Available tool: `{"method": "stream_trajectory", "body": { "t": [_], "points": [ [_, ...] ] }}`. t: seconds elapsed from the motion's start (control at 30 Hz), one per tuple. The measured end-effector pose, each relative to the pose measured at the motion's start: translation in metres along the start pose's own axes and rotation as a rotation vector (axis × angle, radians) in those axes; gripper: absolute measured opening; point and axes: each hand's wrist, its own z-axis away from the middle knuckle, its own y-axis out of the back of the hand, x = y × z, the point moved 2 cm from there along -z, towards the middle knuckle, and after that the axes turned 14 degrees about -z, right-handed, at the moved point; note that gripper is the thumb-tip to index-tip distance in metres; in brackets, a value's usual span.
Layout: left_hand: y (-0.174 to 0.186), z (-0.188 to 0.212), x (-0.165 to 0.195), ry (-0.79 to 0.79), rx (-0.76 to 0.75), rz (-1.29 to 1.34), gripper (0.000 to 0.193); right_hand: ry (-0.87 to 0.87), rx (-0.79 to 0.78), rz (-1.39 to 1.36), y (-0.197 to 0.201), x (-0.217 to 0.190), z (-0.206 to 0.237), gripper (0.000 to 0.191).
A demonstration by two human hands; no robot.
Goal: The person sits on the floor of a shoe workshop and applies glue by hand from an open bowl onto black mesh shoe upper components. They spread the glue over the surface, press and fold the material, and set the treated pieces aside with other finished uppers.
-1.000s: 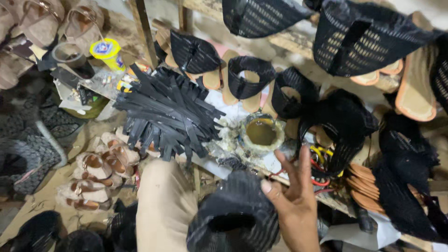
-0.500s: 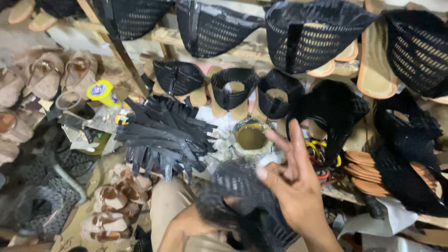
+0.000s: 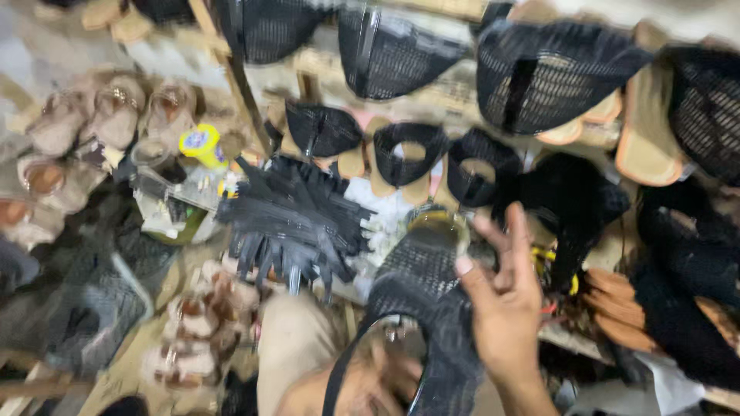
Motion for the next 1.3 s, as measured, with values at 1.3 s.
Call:
{"method": "stream_trajectory", "body": {
  "t": [1.3],
  "points": [
    [-0.007,-0.097,0.122,-0.215,0.859,-0.684,0.033,0.3,-0.575,0.871,0.031,0.032,-0.01,0.046]
  ]
}}
